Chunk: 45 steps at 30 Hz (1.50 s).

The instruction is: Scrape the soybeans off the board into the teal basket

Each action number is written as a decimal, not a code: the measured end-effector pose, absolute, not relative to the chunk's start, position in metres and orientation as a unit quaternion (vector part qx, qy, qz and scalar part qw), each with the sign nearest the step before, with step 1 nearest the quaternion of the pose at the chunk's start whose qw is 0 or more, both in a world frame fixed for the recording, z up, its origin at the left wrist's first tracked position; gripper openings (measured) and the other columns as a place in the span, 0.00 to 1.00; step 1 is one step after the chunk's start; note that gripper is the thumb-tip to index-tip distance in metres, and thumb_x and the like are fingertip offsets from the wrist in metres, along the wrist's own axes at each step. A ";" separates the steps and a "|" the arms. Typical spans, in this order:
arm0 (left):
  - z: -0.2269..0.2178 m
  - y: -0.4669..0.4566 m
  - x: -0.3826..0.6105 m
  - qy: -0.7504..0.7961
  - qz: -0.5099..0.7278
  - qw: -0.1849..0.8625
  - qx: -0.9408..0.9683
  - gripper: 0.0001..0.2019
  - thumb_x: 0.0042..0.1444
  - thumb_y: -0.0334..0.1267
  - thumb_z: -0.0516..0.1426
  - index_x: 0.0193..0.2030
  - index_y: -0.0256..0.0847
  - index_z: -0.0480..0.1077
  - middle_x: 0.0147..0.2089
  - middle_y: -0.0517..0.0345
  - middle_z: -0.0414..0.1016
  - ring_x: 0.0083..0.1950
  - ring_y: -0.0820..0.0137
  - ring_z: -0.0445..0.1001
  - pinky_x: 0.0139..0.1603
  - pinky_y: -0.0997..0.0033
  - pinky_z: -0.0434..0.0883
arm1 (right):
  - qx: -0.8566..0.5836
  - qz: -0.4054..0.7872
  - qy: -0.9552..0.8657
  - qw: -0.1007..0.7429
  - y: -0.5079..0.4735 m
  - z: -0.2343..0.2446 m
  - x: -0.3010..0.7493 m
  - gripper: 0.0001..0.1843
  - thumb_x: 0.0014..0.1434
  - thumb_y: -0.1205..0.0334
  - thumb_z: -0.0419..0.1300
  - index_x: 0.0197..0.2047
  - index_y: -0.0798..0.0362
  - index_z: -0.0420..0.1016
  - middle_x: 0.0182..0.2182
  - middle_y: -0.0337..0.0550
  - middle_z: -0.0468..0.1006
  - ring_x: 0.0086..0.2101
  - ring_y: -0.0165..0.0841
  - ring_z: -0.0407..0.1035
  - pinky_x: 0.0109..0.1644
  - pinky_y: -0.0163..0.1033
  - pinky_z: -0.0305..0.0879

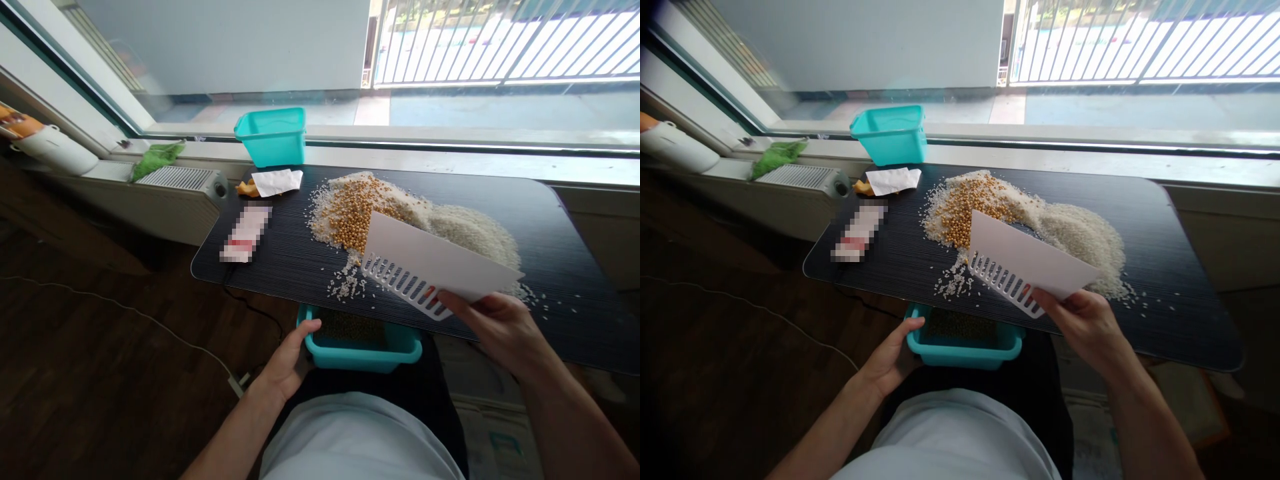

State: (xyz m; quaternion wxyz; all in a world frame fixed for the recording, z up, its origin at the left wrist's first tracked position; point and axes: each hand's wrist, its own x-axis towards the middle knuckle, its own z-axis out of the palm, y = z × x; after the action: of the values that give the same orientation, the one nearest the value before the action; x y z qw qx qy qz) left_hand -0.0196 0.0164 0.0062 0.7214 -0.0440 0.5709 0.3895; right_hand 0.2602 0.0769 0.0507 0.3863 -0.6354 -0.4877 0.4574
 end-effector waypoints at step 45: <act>0.008 0.014 -0.017 0.569 0.384 0.726 -0.032 0.17 0.55 0.36 0.59 0.52 0.38 0.71 0.40 0.51 0.82 0.41 0.63 0.80 0.45 0.67 0.75 | -0.574 0.518 -0.541 0.330 0.103 0.053 0.246 0.22 0.40 0.38 0.71 0.28 0.48 0.85 0.32 0.43 0.86 0.33 0.43 0.79 0.42 0.46 0.77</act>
State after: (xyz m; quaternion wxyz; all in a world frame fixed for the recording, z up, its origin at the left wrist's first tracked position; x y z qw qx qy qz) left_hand -0.0166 0.0143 0.0077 0.7263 -0.0315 0.5695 0.3837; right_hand 0.2458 0.1028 0.0528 0.3303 -0.5741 -0.5415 0.5177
